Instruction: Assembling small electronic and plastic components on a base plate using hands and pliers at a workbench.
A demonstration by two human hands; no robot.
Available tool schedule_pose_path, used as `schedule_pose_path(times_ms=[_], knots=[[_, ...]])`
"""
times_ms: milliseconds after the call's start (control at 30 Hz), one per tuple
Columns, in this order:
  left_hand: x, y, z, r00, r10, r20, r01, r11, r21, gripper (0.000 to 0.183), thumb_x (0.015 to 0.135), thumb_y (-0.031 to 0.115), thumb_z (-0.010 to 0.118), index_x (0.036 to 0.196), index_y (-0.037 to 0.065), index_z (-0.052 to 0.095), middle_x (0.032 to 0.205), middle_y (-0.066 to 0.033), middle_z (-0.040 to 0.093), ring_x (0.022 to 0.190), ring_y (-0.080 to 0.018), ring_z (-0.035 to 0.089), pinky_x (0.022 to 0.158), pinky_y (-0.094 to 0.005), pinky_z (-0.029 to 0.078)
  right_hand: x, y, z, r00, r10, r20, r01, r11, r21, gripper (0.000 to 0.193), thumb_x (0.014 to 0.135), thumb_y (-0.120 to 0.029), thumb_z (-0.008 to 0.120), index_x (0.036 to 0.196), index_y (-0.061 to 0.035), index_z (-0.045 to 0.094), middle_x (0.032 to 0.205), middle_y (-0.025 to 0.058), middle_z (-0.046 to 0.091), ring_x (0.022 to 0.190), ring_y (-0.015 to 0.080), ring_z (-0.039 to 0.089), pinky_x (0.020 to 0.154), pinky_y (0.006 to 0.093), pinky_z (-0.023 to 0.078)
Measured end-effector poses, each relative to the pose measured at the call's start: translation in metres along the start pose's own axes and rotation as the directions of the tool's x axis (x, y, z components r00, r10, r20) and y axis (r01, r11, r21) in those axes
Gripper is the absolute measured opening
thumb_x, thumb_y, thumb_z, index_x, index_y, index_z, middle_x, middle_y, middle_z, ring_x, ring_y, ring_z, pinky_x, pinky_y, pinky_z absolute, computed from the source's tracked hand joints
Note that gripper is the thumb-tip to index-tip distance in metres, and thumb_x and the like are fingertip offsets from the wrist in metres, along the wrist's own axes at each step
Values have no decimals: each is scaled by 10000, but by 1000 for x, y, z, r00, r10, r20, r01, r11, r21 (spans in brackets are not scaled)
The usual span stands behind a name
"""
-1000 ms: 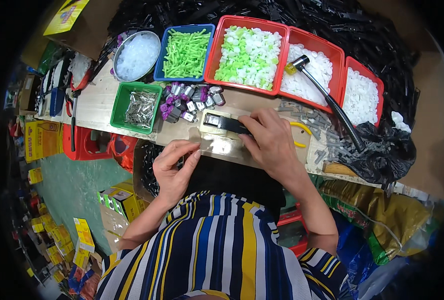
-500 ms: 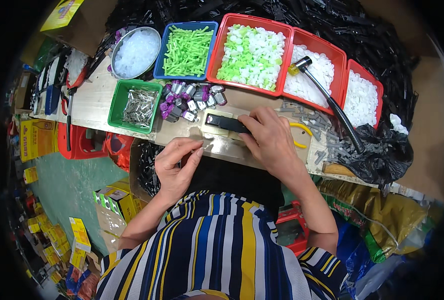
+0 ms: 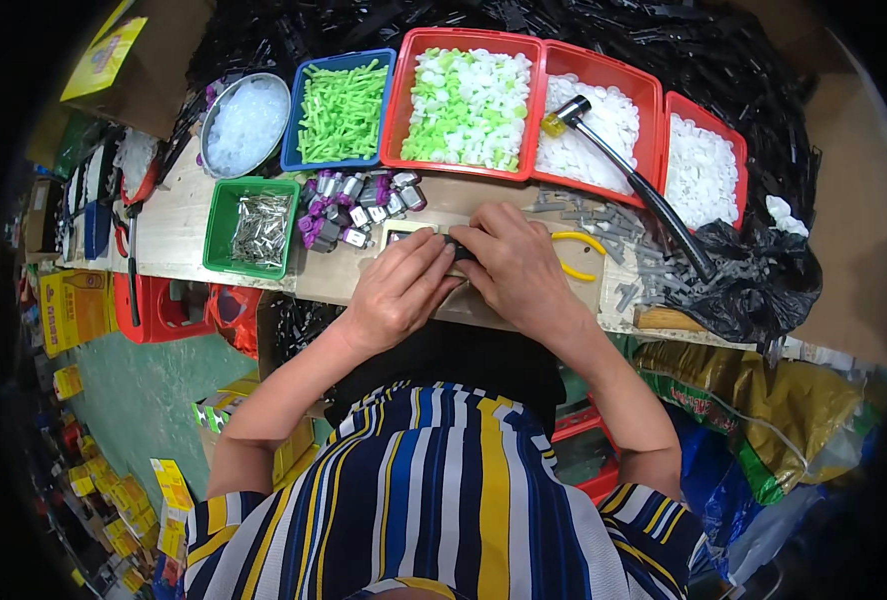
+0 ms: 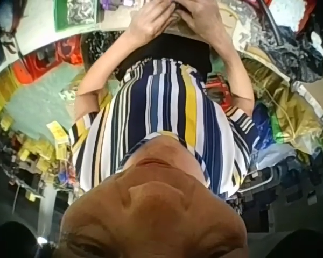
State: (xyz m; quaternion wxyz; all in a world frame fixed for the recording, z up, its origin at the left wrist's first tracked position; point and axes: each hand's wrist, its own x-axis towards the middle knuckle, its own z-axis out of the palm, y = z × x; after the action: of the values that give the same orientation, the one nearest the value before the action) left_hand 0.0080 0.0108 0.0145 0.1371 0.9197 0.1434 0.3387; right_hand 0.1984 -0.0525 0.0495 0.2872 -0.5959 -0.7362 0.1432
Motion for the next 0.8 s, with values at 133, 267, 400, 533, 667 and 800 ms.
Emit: schedule_pose_path(times_ms=[133,267,400,533,667,800], knots=[[0,-7,2,997,74,-30,-73,996,47,376,748,81,798,1067,-72,669,1058,-170,653,1008,-335,646,833,-397,548,-2,5,-21,995,93,-46,-88,991,96,401,738,-42,754,1126,-19,655,994,152,614,945,331,614,801,403,500],[0,-12,1,990,139,-36,-135,987,87,380,746,88,790,1062,-81,663,1033,-168,648,974,-326,656,797,-381,554,-4,35,-79,940,169,-296,-272,895,-353,341,815,-59,699,1143,-8,625,1027,165,620,970,345,615,822,418,509],[2,-11,1,988,145,-44,-141,986,85,370,746,82,788,1052,-84,664,1026,-163,646,972,-321,655,801,-377,553,-16,56,-100,929,294,-227,-371,732,-571,317,845,-66,662,1149,-2,607,1013,167,614,950,353,608,799,439,503],[4,-9,0,989,145,-40,-142,986,87,358,749,81,786,1044,-84,668,1021,-161,646,968,-317,654,802,-372,552,-17,73,-100,951,215,-222,-303,788,-536,297,809,-71,648,1091,15,612,935,167,597,890,359,597,770,436,489],[5,-7,-1,990,136,-44,-133,989,59,340,745,64,803,1034,-66,682,1005,-165,663,948,-320,660,787,-375,563,-17,75,-108,894,387,-225,-445,818,-364,293,748,-83,663,1008,45,622,896,168,579,825,328,596,745,416,471],[4,-8,-1,991,126,-41,-124,991,50,347,743,62,804,1039,-68,679,1005,-166,661,949,-323,659,785,-376,563,-26,61,-114,867,346,-357,-455,842,-289,277,743,-84,674,979,46,610,865,151,558,755,267,578,689,372,461]])
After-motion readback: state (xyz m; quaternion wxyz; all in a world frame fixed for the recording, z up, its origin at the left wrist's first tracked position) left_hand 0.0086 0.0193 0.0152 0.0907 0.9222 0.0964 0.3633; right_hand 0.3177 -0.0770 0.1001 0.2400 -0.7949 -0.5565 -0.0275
